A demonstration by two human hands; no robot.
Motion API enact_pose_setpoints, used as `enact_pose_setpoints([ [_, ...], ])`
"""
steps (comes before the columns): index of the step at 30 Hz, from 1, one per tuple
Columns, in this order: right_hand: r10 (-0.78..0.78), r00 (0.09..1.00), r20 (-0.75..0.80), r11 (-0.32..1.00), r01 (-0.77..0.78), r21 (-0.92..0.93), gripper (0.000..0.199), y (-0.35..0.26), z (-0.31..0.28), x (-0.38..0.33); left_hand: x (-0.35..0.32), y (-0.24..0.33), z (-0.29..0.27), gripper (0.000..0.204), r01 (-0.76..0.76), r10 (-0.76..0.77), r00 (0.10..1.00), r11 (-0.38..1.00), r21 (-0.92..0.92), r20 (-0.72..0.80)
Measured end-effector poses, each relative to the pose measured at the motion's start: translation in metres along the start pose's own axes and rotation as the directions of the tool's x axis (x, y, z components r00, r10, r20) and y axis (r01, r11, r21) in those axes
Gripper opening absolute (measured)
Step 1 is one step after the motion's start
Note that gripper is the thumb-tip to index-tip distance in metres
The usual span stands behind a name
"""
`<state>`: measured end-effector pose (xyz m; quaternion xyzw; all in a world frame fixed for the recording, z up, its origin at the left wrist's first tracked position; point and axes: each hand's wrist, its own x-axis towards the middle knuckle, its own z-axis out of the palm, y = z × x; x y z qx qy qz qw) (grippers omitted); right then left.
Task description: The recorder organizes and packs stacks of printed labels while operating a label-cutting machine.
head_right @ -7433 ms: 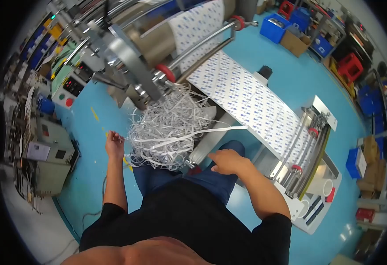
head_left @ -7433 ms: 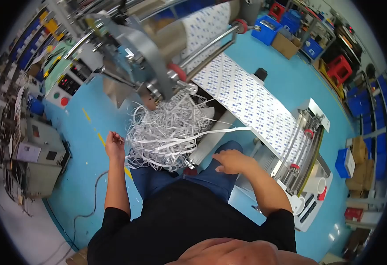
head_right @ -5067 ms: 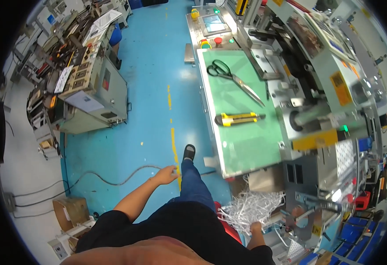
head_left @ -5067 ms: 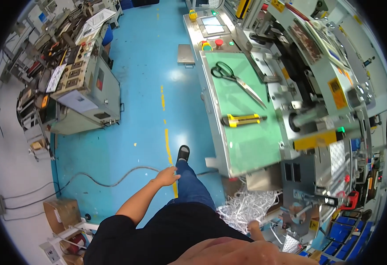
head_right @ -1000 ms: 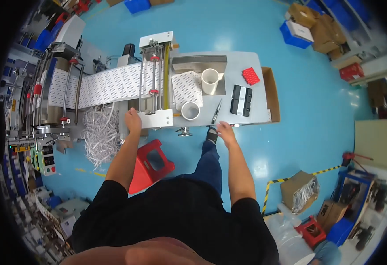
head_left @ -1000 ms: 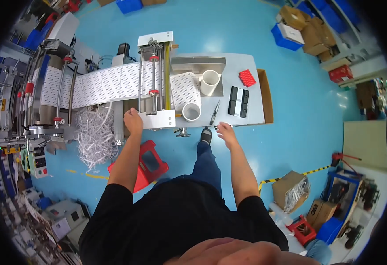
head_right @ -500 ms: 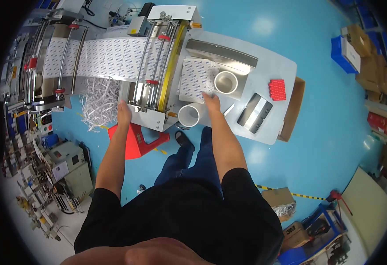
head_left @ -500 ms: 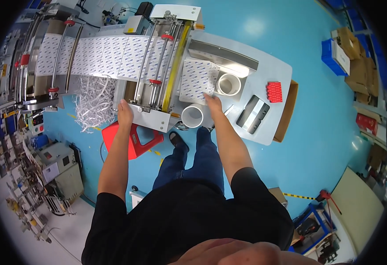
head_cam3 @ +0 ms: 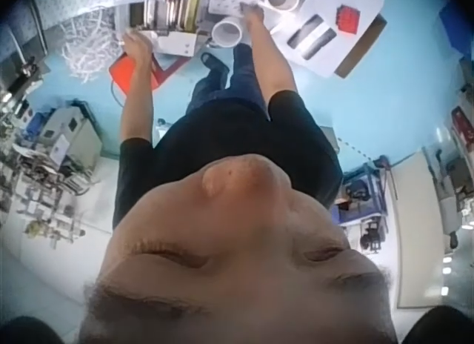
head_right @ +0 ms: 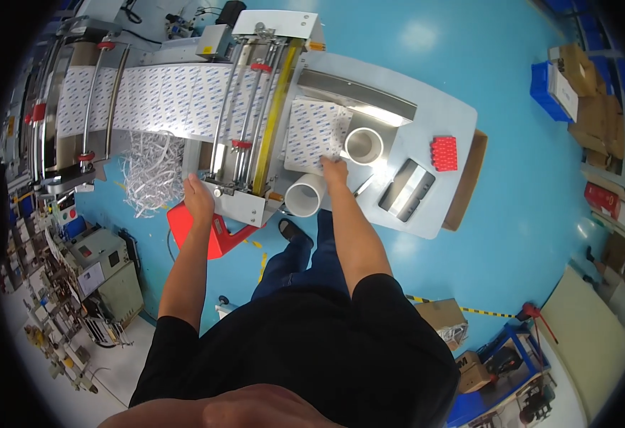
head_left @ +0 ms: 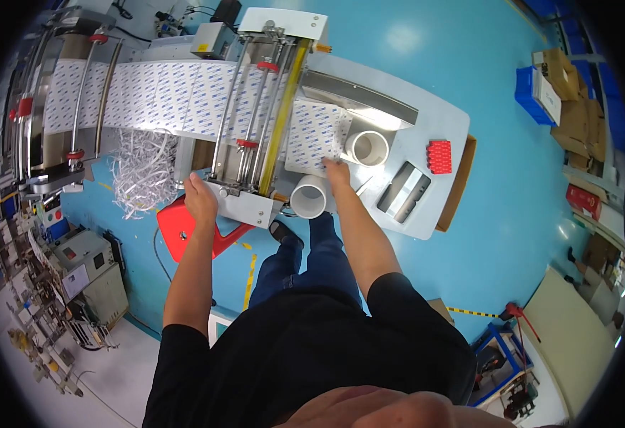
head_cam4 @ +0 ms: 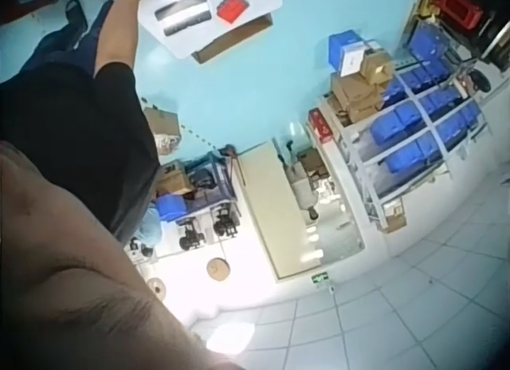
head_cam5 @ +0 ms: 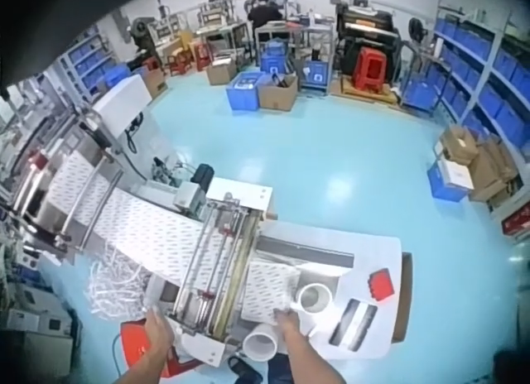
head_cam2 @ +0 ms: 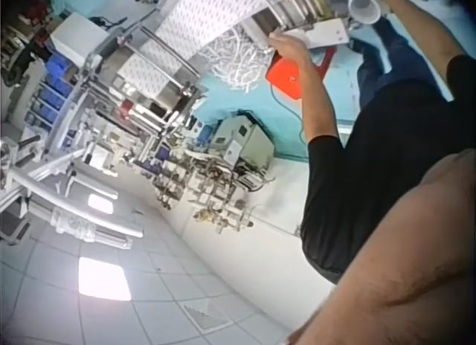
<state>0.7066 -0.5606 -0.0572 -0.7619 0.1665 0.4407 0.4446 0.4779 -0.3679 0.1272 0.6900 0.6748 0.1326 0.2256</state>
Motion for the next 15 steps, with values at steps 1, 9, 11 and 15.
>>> enact_pose_setpoints([
  [1,-0.003,0.999,-0.050,1.000,0.003,0.004,0.064,0.004,0.002,0.009,0.001,0.003,0.002,0.049,0.025,-0.025,1.000,1.000,-0.018,0.009],
  [9,-0.091,0.989,-0.114,0.986,0.105,0.126,0.060,0.020,0.000,0.035,0.031,-0.064,0.032,0.036,-0.409,0.416,0.908,0.845,0.345,0.058],
  [11,-0.036,0.981,-0.193,0.999,0.032,-0.023,0.063,0.016,0.012,0.024,0.036,-0.090,0.033,0.029,-0.529,0.566,0.823,0.732,0.430,0.050],
  [15,-0.036,0.999,-0.021,0.989,0.038,0.140,0.052,0.002,0.018,0.002,0.039,-0.102,0.014,0.038,-0.465,0.476,0.876,0.792,0.395,0.077],
])
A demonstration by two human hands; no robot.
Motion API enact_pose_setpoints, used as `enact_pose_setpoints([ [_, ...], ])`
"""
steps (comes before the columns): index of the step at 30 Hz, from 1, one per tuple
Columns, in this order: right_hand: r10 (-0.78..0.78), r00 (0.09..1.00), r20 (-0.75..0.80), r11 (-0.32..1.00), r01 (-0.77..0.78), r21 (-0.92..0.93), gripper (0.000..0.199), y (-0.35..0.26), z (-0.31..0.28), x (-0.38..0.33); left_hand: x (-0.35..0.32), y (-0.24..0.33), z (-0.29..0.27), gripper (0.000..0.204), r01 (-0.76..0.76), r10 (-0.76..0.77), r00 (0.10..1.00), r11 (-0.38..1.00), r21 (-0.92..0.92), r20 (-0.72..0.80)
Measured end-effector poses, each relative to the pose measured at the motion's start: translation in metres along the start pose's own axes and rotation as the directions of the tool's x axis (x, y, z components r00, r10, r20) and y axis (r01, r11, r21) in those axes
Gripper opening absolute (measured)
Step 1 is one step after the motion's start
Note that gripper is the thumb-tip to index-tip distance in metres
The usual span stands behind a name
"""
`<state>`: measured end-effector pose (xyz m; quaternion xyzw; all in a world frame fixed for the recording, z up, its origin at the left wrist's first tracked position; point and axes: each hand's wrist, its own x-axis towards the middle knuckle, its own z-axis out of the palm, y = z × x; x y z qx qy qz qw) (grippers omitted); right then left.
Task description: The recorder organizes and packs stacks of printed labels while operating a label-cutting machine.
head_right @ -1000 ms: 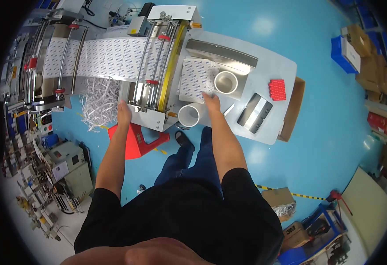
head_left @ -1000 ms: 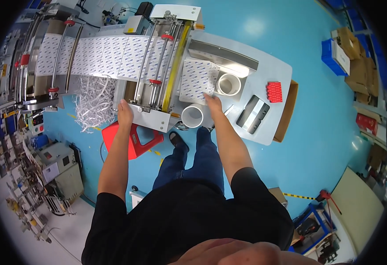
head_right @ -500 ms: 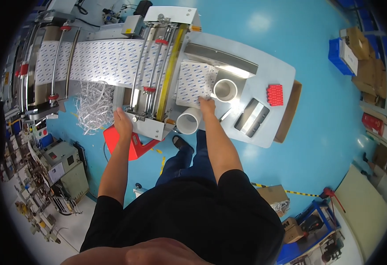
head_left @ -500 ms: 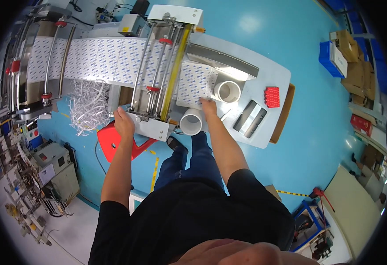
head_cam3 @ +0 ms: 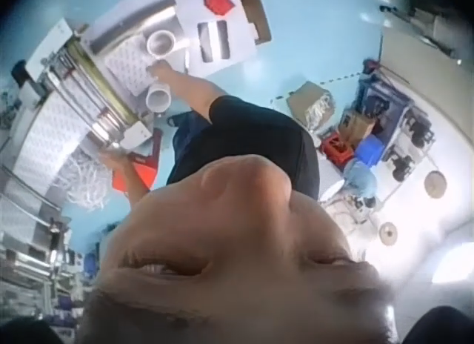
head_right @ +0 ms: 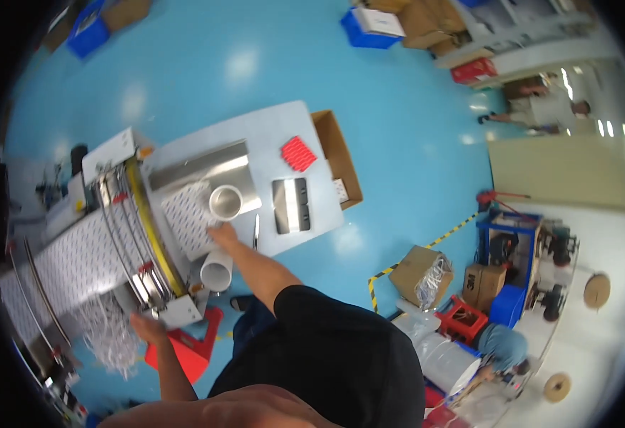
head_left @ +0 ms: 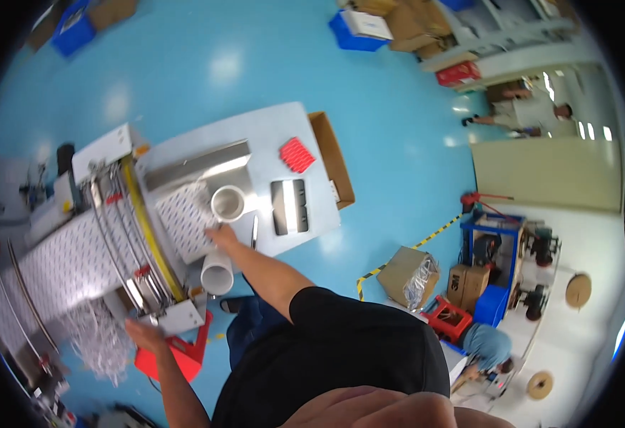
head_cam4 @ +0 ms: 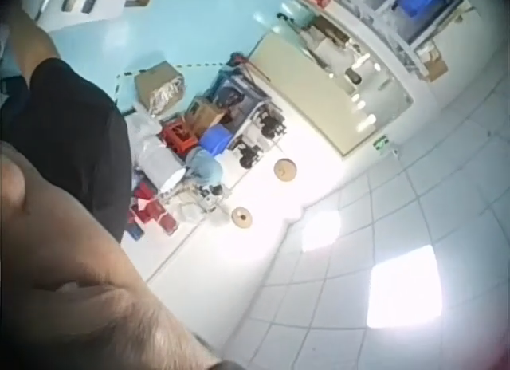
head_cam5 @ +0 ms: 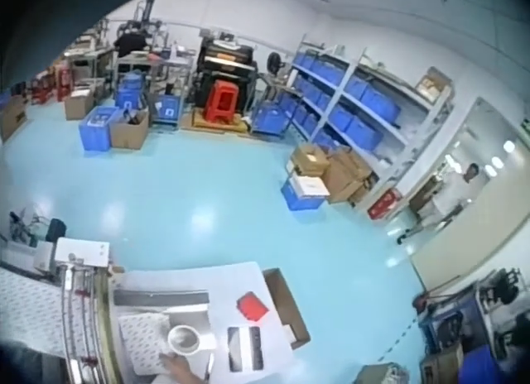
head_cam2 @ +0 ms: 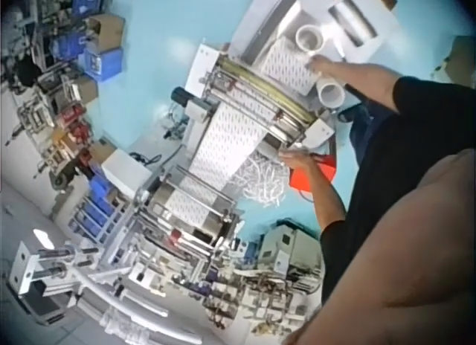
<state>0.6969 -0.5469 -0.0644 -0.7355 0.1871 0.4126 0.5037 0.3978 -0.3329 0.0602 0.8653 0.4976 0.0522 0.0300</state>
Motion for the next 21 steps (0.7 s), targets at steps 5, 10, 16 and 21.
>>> enact_pose_setpoints([
  [5,-0.017,1.000,-0.002,0.999,0.017,0.042,0.059,0.006,-0.021,0.012,0.014,0.051,-0.018,0.058,0.280,-0.263,0.960,0.868,-0.410,0.100],
  [10,0.097,0.995,0.025,0.985,-0.093,-0.142,0.058,-0.019,-0.015,-0.015,0.014,0.054,-0.034,0.059,0.387,-0.345,0.922,0.838,-0.385,0.177],
  [16,0.114,0.982,-0.152,0.934,-0.158,-0.322,0.079,-0.031,-0.013,-0.022,0.020,0.060,-0.026,0.059,0.342,-0.302,0.940,0.832,-0.437,0.162],
  [21,0.144,0.986,-0.079,0.975,-0.155,-0.158,0.083,-0.028,-0.021,-0.024,0.019,0.064,-0.028,0.059,0.357,-0.308,0.933,0.852,-0.382,0.184],
])
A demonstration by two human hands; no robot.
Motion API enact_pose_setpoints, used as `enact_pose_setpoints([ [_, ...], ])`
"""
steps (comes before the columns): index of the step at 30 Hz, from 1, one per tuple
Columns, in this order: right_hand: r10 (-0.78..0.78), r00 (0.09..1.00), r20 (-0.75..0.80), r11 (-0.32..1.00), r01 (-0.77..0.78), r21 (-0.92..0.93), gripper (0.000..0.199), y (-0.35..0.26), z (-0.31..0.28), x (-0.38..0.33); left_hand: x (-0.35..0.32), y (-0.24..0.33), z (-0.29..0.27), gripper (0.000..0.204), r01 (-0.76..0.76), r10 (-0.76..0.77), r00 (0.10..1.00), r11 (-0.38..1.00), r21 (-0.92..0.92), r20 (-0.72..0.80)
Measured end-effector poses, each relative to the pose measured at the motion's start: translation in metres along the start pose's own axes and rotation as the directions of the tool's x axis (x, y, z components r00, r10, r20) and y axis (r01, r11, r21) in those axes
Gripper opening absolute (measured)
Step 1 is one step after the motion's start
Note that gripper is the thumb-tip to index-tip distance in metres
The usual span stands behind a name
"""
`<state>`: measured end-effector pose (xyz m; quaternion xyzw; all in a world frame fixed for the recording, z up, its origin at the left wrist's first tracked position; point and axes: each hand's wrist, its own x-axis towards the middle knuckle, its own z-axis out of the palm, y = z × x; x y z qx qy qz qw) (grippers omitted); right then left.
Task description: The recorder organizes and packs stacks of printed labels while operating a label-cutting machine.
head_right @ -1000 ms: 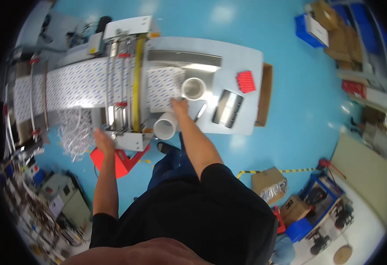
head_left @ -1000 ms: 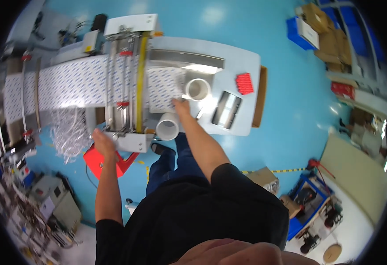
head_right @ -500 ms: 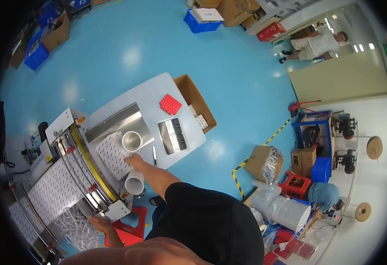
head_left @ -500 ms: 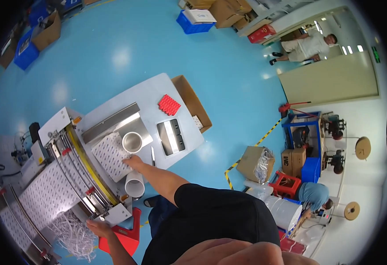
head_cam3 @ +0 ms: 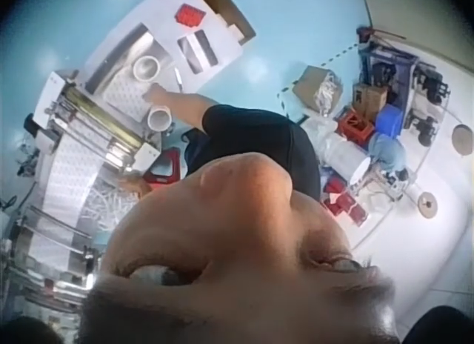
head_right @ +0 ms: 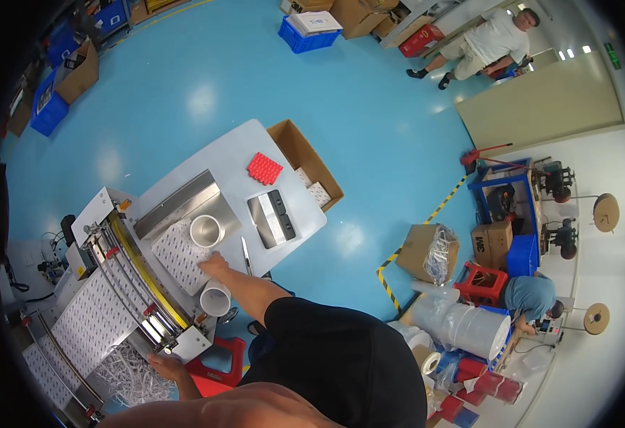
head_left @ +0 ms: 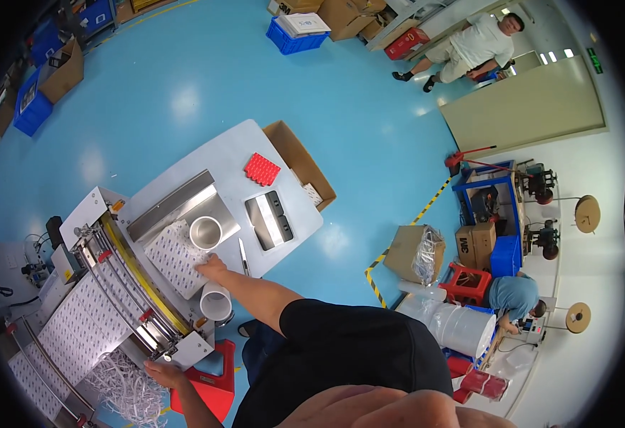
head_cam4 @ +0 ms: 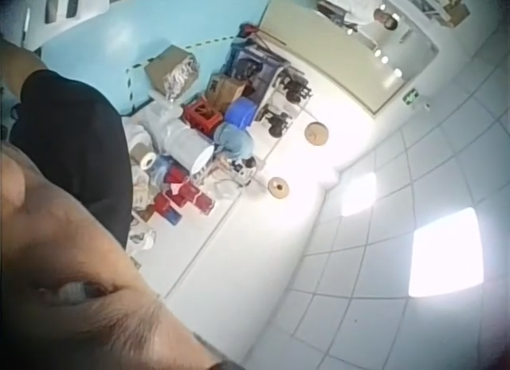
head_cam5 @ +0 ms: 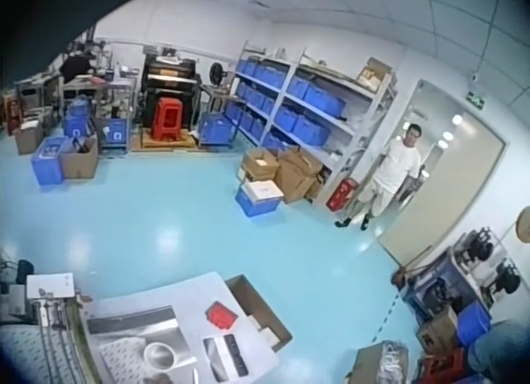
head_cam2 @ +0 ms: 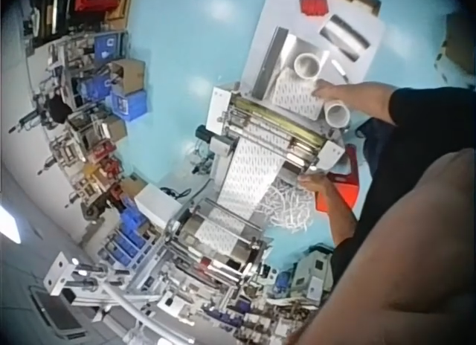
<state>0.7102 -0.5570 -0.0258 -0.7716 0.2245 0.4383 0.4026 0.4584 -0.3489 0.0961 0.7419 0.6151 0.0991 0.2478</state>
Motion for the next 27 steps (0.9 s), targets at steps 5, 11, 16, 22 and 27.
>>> enact_pose_setpoints([
  [5,-0.014,1.000,0.018,0.999,0.013,0.036,0.078,-0.001,0.000,-0.005,-0.003,0.004,0.000,0.063,-0.024,0.024,0.999,1.000,-0.003,-0.031],
  [11,-0.200,0.979,0.047,0.973,0.194,0.122,0.059,0.035,0.026,0.040,0.018,-0.064,0.013,0.037,-0.542,0.647,0.763,0.645,0.539,-0.007],
  [16,-0.317,0.941,0.120,0.944,0.325,-0.051,0.047,0.049,-0.003,0.070,0.011,-0.046,0.031,0.037,-0.568,0.612,0.788,0.675,0.472,0.073],
  [22,-0.145,0.976,0.165,0.975,0.113,0.190,0.046,0.021,0.003,0.028,-0.014,0.012,-0.008,0.047,-0.027,0.030,0.990,0.999,0.020,-0.138],
  [27,-0.120,0.984,0.129,0.989,0.106,0.105,0.047,0.020,0.004,0.029,-0.012,0.018,-0.008,0.045,-0.023,0.024,0.993,1.000,0.013,-0.113],
])
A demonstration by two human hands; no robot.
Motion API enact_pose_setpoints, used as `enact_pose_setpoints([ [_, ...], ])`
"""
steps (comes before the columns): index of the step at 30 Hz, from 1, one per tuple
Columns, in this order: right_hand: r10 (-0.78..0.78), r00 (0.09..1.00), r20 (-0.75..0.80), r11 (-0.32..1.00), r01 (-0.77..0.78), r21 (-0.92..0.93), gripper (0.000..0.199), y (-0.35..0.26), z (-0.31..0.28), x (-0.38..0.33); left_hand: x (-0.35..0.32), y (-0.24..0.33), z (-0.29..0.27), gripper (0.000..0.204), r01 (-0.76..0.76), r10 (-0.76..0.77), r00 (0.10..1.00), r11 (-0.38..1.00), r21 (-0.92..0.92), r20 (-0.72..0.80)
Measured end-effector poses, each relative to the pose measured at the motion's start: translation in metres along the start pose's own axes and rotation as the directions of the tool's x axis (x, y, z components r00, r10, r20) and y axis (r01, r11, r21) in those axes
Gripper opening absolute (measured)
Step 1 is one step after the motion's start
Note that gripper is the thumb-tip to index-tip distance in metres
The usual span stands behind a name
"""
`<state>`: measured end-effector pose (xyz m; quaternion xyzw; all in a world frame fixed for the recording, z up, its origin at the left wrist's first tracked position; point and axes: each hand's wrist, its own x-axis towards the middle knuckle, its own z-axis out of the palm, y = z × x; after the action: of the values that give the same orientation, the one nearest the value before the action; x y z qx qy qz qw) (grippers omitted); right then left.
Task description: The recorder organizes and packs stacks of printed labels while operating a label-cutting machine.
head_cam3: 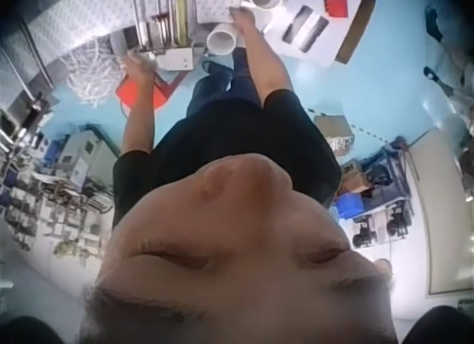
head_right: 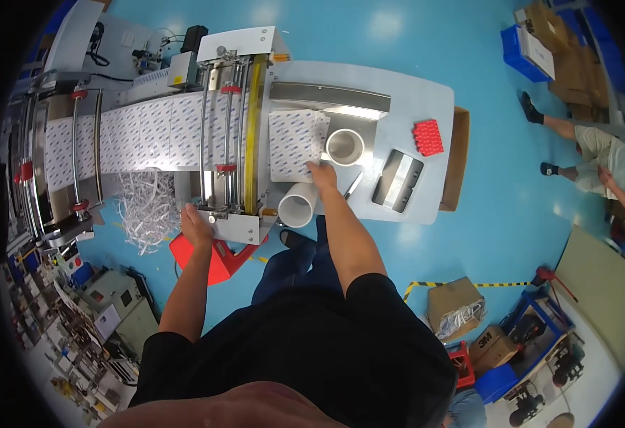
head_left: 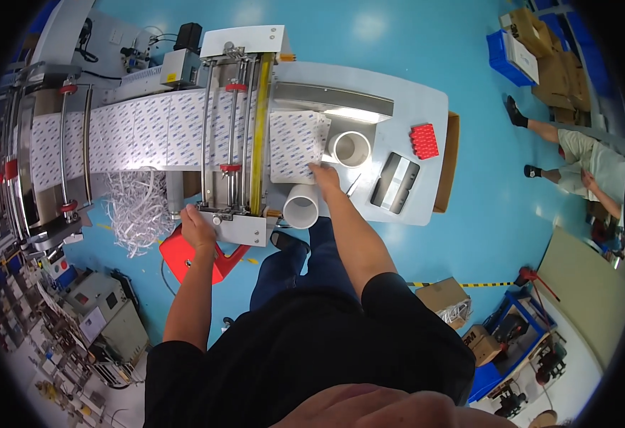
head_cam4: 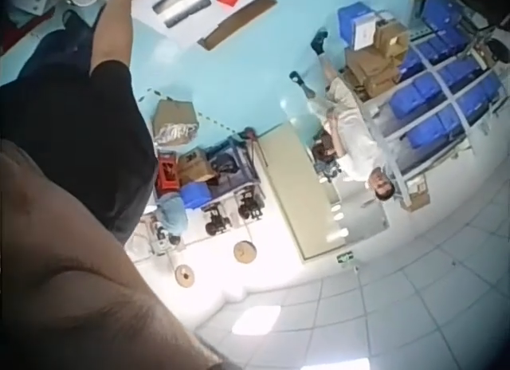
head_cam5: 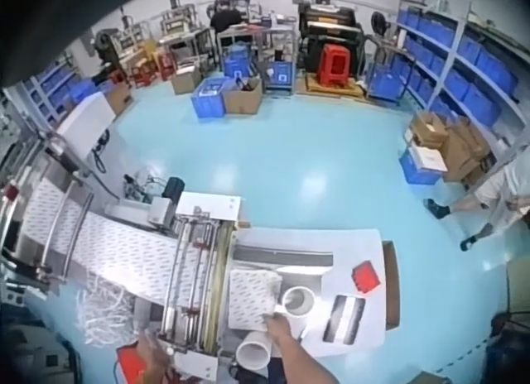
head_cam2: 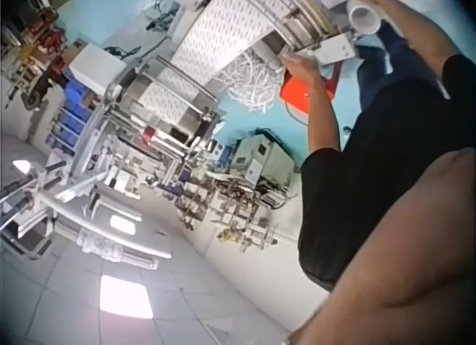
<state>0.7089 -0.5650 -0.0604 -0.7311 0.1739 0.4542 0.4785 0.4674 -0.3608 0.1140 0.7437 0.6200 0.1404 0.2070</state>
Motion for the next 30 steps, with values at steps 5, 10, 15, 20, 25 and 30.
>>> enact_pose_setpoints([
  [5,-0.018,0.999,0.048,0.995,0.013,0.094,0.045,-0.007,-0.004,-0.005,0.000,0.007,-0.002,0.043,0.029,-0.029,0.999,1.000,0.000,0.027],
  [10,-0.012,0.993,0.113,0.989,-0.005,0.147,0.050,-0.015,-0.005,-0.007,-0.001,0.003,-0.002,0.043,0.050,-0.050,0.998,0.999,0.014,0.031],
  [15,-0.005,0.990,0.144,0.995,-0.009,0.099,0.050,-0.027,-0.005,-0.011,-0.001,0.004,-0.001,0.044,0.055,-0.056,0.998,0.998,0.025,0.020],
  [20,-0.025,0.994,0.107,0.996,0.016,0.085,0.047,-0.023,0.001,-0.010,-0.001,0.006,-0.001,0.043,0.048,-0.048,0.998,0.999,0.015,0.028],
  [25,-0.058,0.995,0.076,0.986,0.045,0.162,0.045,-0.024,0.011,-0.012,-0.001,0.007,-0.003,0.043,0.056,-0.057,0.998,0.998,0.025,0.032],
  [30,0.041,0.976,0.216,0.968,-0.092,0.232,0.046,-0.032,0.007,-0.007,-0.001,0.007,-0.002,0.043,0.060,-0.060,0.997,0.998,0.018,0.039],
])
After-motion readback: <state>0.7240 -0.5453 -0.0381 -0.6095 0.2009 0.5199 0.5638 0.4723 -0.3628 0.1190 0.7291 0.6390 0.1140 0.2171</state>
